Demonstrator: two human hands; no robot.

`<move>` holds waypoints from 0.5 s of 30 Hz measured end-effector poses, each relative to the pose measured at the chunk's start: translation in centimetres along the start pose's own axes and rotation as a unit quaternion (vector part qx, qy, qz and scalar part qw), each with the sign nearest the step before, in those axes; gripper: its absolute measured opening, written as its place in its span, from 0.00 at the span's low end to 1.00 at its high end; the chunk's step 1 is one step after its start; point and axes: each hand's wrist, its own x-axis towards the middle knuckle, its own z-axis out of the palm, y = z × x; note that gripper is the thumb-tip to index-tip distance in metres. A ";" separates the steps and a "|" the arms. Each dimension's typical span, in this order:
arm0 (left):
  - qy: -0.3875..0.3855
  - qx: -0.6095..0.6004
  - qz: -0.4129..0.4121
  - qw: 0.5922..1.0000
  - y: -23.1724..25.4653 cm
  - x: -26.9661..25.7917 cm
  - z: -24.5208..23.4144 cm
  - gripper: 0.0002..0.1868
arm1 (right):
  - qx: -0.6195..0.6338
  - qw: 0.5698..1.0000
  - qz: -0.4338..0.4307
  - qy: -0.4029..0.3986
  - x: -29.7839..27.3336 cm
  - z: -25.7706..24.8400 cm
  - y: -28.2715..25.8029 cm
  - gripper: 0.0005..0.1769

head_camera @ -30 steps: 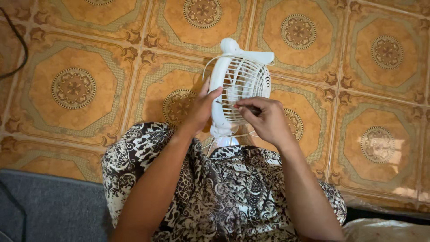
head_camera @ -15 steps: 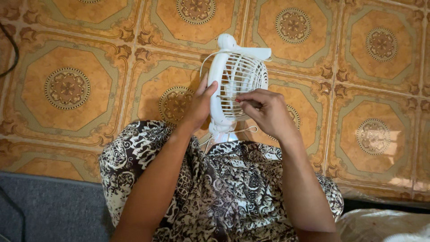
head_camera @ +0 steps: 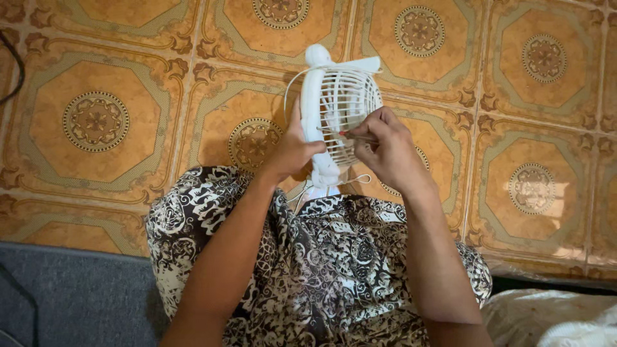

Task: The person assembles a small white electric fan by attaching the front grille, inserting the fan blades, and securing the rear grille with screws. They use a screwdriver to tighten the screws and ensure the fan is fully assembled.

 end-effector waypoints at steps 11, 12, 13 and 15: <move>-0.045 0.015 0.074 0.996 -1.3 -0.2 -0.5 0.54 | -0.123 0.986 -0.089 0.069 -0.4 0.1 -0.9 0.08; -0.054 0.004 0.074 0.996 -1.5 -0.1 -0.5 0.53 | -0.125 0.986 -0.087 0.070 -0.5 0.1 -0.9 0.08; -0.055 0.002 0.095 0.994 -1.8 0.0 -0.4 0.53 | -0.132 0.986 -0.073 0.065 -0.5 0.0 -0.9 0.07; -0.057 0.000 0.136 0.989 -2.1 0.1 -0.2 0.54 | -0.143 0.987 -0.045 0.052 -0.8 0.1 -0.9 0.07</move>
